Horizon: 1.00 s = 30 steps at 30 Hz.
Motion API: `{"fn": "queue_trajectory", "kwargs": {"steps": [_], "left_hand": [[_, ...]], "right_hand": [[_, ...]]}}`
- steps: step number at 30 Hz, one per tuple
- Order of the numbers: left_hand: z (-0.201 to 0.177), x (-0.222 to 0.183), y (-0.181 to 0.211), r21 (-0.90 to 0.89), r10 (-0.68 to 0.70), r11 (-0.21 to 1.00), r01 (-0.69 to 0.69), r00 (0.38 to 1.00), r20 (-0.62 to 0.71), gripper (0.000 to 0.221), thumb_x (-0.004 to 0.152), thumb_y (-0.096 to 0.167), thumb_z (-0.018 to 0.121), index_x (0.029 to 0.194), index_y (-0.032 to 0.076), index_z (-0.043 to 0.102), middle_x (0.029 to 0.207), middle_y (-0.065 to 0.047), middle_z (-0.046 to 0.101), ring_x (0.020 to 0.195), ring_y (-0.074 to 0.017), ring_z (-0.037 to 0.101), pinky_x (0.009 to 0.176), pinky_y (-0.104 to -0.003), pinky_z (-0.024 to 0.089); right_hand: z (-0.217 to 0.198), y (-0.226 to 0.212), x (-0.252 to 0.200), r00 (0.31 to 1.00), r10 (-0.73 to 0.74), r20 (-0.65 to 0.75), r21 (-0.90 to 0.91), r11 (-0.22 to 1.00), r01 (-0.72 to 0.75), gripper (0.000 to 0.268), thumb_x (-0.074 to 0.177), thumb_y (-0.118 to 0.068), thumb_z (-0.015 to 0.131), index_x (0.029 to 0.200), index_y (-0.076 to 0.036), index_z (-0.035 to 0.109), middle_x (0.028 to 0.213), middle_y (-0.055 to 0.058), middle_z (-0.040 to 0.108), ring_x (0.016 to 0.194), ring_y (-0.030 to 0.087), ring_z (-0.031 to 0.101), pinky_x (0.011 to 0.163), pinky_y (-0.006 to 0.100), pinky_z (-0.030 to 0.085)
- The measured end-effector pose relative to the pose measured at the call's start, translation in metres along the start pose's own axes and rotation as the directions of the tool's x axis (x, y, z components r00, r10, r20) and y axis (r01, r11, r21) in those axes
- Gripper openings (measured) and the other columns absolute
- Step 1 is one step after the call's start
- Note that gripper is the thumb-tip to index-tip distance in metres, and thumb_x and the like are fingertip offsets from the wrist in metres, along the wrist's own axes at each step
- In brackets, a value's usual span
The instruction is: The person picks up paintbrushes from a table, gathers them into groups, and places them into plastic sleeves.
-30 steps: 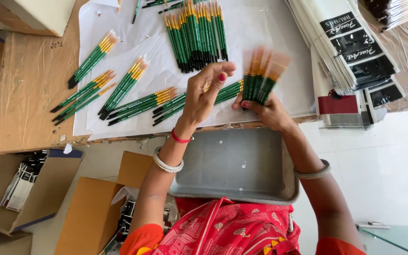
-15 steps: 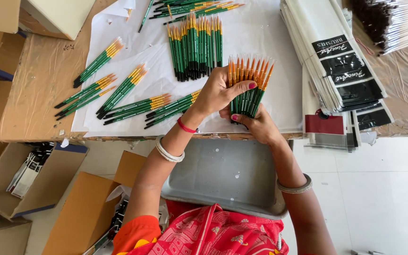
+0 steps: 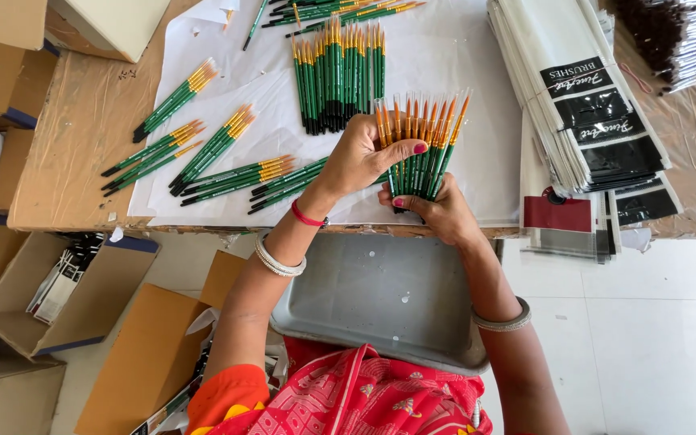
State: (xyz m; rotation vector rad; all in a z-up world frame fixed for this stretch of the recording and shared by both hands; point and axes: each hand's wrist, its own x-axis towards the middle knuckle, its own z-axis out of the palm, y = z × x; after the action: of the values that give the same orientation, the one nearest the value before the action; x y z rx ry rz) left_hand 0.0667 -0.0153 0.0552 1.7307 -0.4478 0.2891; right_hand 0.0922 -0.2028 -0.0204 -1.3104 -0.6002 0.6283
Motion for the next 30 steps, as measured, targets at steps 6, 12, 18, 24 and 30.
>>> {"fn": "queue_trajectory", "kwargs": {"steps": [6, 12, 18, 24, 30], "left_hand": [[-0.003, -0.002, -0.002, -0.201, -0.079, 0.977, 0.068, 0.996, -0.045, 0.046, 0.1, 0.033, 0.071, 0.13, -0.002, 0.065, 0.103, 0.003, 0.071, 0.092, -0.003, 0.059, 0.084, -0.02, 0.053], [-0.009, -0.016, -0.023, -0.188, -0.14, 0.975, 0.123, 0.987, -0.084, 0.038, 0.117, 0.034, 0.059, 0.124, -0.001, 0.073, 0.087, 0.007, 0.055, 0.078, 0.0011, 0.04, 0.08, -0.018, 0.039], [0.006, -0.011, -0.002, -0.125, -0.146, 0.983, 0.134, 0.985, -0.092, 0.027, 0.102, 0.016, 0.071, 0.122, -0.002, 0.07, 0.101, 0.0, 0.074, 0.087, -0.0022, 0.061, 0.077, -0.021, 0.055], [0.01, -0.008, 0.005, -0.054, -0.074, 0.996, 0.067, 0.986, -0.152, 0.023, 0.097, 0.012, 0.078, 0.114, -0.001, 0.071, 0.102, -0.003, 0.078, 0.089, -0.0036, 0.068, 0.082, -0.023, 0.061], [0.012, -0.009, 0.004, 0.004, -0.026, 1.0, 0.027, 0.984, -0.176, 0.023, 0.096, 0.014, 0.08, 0.112, -0.001, 0.072, 0.097, -0.003, 0.078, 0.087, -0.0038, 0.069, 0.081, -0.024, 0.061]], "right_hand": [[0.002, -0.001, -0.001, 0.999, -0.048, 0.002, 0.019, 0.999, 0.048, 0.02, 0.09, 0.006, 0.071, 0.109, 0.003, 0.073, 0.099, 0.007, 0.078, 0.092, 0.012, 0.072, 0.089, 0.03, 0.061], [0.002, 0.001, 0.0, 0.999, -0.042, -0.015, 0.005, 0.999, 0.042, 0.021, 0.091, 0.007, 0.07, 0.111, 0.002, 0.073, 0.099, 0.007, 0.078, 0.09, 0.012, 0.071, 0.087, 0.03, 0.061], [-0.001, 0.005, -0.001, 1.0, -0.025, -0.019, -0.004, 1.0, 0.025, 0.02, 0.091, 0.008, 0.069, 0.11, 0.003, 0.07, 0.099, 0.008, 0.078, 0.091, 0.013, 0.071, 0.086, 0.031, 0.061], [0.001, 0.0, -0.002, 1.0, -0.027, -0.006, 0.002, 1.0, 0.027, 0.024, 0.09, 0.007, 0.068, 0.113, 0.001, 0.07, 0.104, 0.009, 0.077, 0.098, 0.015, 0.073, 0.091, 0.032, 0.061], [0.0, 0.0, -0.002, 0.998, -0.055, -0.008, -0.019, 0.998, 0.055, 0.023, 0.09, 0.008, 0.069, 0.112, 0.001, 0.069, 0.102, 0.007, 0.075, 0.096, 0.015, 0.071, 0.089, 0.031, 0.06]]}}
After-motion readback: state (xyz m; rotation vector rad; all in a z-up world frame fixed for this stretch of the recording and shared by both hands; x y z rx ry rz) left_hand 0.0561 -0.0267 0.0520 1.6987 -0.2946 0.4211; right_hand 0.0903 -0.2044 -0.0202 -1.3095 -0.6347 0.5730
